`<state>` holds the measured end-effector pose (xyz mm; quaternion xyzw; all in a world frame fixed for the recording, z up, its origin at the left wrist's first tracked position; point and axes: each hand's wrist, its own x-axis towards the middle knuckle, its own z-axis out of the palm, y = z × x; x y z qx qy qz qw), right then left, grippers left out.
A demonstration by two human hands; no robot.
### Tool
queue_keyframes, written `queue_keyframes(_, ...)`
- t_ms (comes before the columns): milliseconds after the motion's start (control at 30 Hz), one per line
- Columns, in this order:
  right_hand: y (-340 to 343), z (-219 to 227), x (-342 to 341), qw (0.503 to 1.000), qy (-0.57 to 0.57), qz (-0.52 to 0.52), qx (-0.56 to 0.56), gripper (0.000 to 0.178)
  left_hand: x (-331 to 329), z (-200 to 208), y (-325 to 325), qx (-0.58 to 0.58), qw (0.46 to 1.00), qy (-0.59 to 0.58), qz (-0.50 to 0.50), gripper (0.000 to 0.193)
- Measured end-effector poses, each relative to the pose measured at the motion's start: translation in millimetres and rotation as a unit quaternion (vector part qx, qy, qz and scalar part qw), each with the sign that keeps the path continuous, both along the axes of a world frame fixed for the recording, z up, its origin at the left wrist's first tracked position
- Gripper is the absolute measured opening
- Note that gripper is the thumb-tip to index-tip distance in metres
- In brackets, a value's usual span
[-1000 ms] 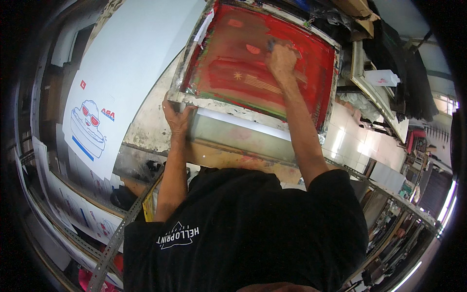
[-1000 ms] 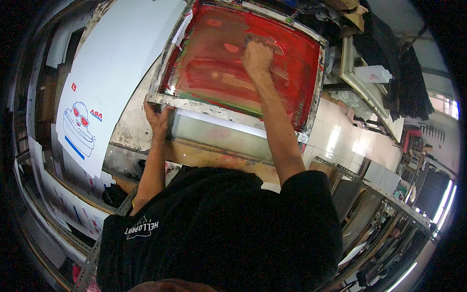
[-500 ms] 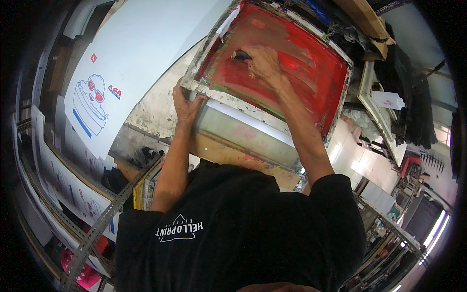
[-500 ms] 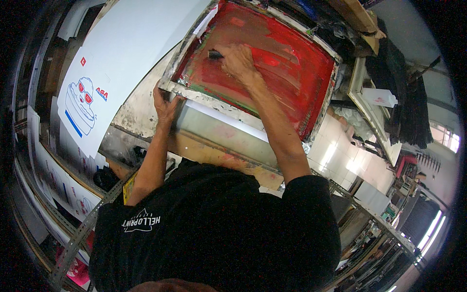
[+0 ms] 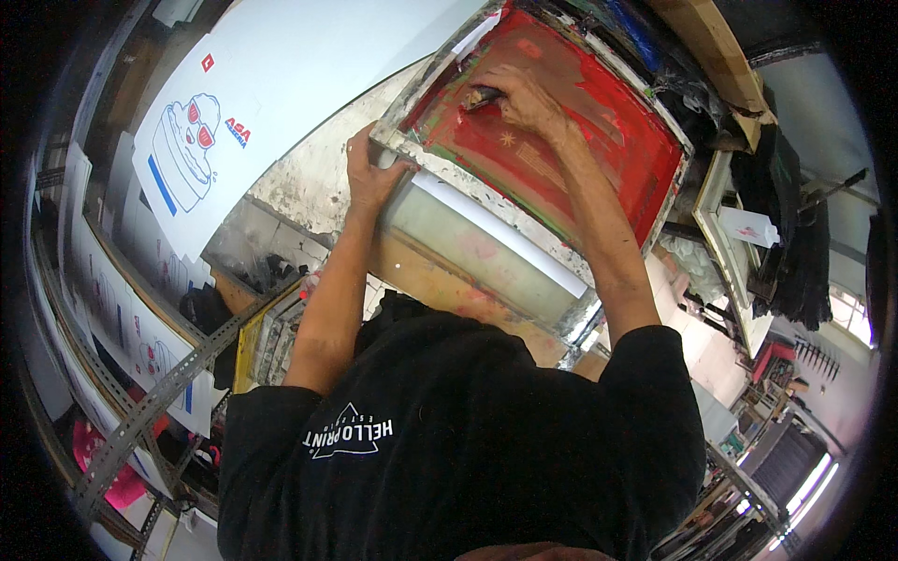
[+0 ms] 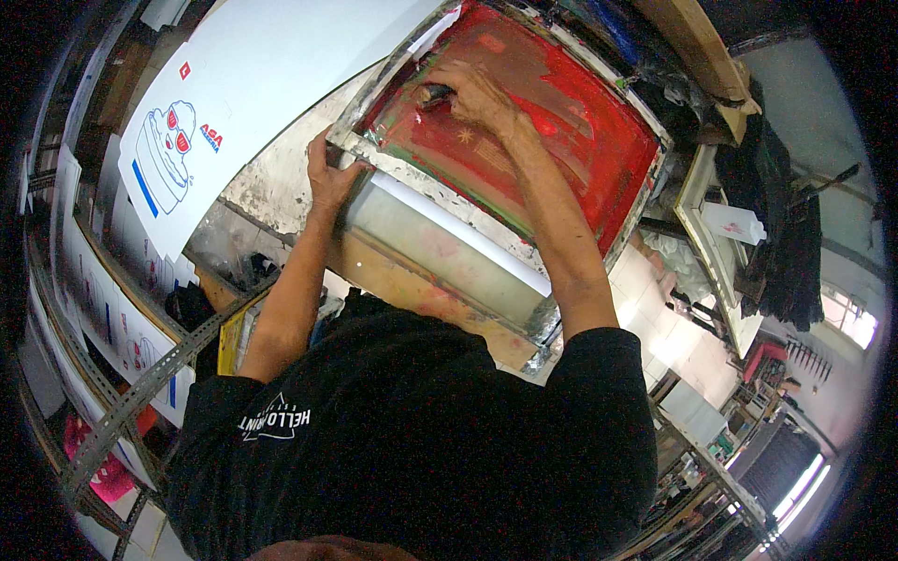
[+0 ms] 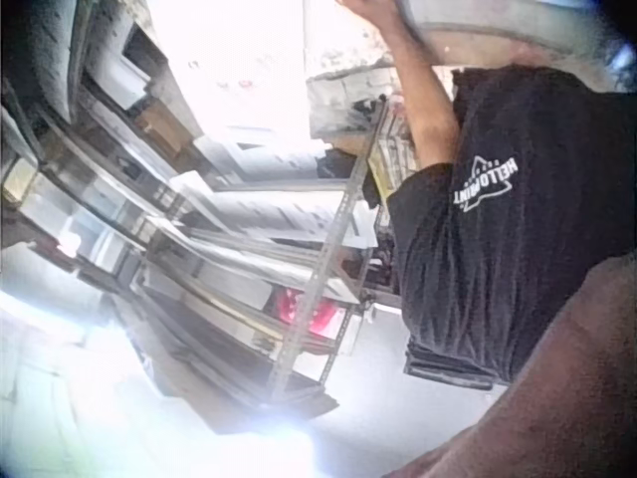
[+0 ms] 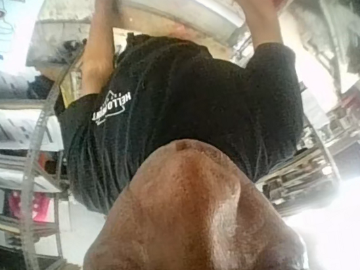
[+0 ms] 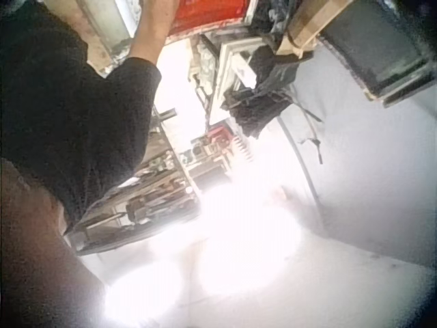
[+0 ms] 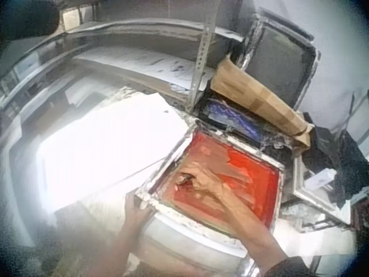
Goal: The person performs screen printing on white paper sheets. They place a sheet under a screen, apply red ink with a squeegee, and lift the screen to reveal the printed design. The process is repeated for multiple sheets.
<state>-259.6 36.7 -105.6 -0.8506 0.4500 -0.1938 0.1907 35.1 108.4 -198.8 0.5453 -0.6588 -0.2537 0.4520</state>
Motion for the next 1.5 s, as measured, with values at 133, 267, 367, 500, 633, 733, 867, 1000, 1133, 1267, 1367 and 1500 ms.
queue_keyframes(133,12,-3,4,0.995,0.101,-0.02,0.005,0.047,2,0,-1,-0.041,0.998,-0.044,0.013,0.086)
queue_keyframes(267,17,-17,-3,0.997,0.061,-0.039,-0.015,0.042,-1,0,-1,-0.019,0.998,-0.053,0.009,0.082)
queue_keyframes(367,10,-12,-7,0.993,-0.064,-0.075,-0.07,0.036,-1,-1,-2,-0.01,0.999,-0.046,0.021,0.082)
queue_keyframes(500,9,5,1,0.946,0.028,-0.322,0.005,0.039,-1,-4,-2,-0.027,0.998,-0.047,0.024,0.082)
queue_keyframes(633,5,17,3,0.903,0.064,-0.42,0.067,0.044,2,-5,-2,-0.002,1.0,-0.016,0.022,0.085)
queue_keyframes(733,3,11,-12,0.902,0.108,-0.416,0.037,0.043,2,0,-1,-0.009,1.0,-0.023,0.015,0.085)
queue_keyframes(867,-4,-11,-29,0.895,0.183,-0.405,-0.005,0.044,3,-1,-3,-0.007,1.0,-0.002,0.007,0.086)
queue_keyframes(1000,1,-23,-4,0.908,0.202,-0.364,-0.058,0.04,4,-4,-6,0.014,1.0,0.006,-0.018,0.087)
queue_keyframes(1133,31,-9,55,0.911,0.165,-0.379,0.004,0.039,4,-4,-5,-0.007,0.999,0.034,-0.035,0.086)
queue_keyframes(1267,53,31,77,0.811,0.055,-0.574,0.099,0.041,9,-7,-8,-0.012,0.998,0.012,-0.056,0.087)
queue_keyframes(1367,67,22,47,0.731,-0.053,-0.679,0.029,0.047,5,-1,-8,-0.004,0.997,0.003,-0.071,0.088)
queue_keyframes(1500,74,0,48,0.729,-0.05,-0.682,0.03,0.053,7,3,-7,0.019,0.997,-0.011,-0.077,0.091)
